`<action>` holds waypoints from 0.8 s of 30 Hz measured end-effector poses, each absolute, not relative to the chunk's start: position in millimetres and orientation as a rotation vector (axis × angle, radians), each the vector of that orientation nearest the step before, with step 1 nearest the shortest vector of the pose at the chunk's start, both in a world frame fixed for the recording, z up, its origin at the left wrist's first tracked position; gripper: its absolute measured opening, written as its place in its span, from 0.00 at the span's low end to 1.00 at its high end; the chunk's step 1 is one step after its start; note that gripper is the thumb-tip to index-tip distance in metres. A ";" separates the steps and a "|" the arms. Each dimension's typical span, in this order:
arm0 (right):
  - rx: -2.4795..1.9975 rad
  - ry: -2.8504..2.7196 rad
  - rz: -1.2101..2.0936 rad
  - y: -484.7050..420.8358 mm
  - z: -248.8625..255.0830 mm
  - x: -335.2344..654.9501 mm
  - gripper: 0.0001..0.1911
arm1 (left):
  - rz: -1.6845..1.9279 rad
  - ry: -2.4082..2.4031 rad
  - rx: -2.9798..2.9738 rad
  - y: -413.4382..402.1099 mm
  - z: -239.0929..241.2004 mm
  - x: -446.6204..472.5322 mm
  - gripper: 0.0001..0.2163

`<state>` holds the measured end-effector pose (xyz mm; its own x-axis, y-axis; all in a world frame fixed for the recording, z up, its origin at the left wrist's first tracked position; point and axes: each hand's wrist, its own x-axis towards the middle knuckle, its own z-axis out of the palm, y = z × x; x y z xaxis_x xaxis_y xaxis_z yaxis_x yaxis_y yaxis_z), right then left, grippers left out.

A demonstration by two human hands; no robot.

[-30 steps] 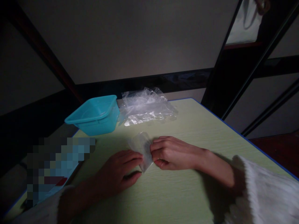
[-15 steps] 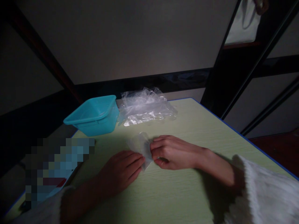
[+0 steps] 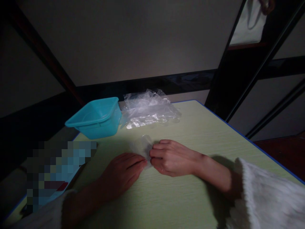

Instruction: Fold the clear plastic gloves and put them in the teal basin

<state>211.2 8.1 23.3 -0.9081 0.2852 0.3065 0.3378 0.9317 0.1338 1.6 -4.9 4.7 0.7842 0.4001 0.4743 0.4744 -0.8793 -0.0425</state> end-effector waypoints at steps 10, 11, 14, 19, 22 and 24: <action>-0.477 -2.604 0.120 16.9 29.1 222.5 0.11 | -1.158 -0.776 -2.935 -5.1 4.2 -4.1 0.09; -0.482 -2.568 0.200 15.9 30.2 222.5 0.10 | -1.204 -0.826 -2.968 -5.4 4.3 -5.0 0.09; -0.491 -2.485 0.366 11.2 34.0 221.5 0.09 | -1.250 -1.036 -3.084 -6.4 7.0 -6.0 0.14; -0.533 -2.362 0.481 5.9 37.8 220.6 0.07 | -1.251 -1.452 -3.172 -7.7 14.4 -2.8 0.15; -0.596 -2.279 0.479 3.1 40.2 220.9 0.06 | -1.308 -1.607 -3.163 -7.8 15.5 -2.5 0.14; -0.638 -2.200 0.490 -0.9 43.3 220.8 0.06 | -1.283 -1.689 -3.203 -8.0 14.7 -3.7 0.15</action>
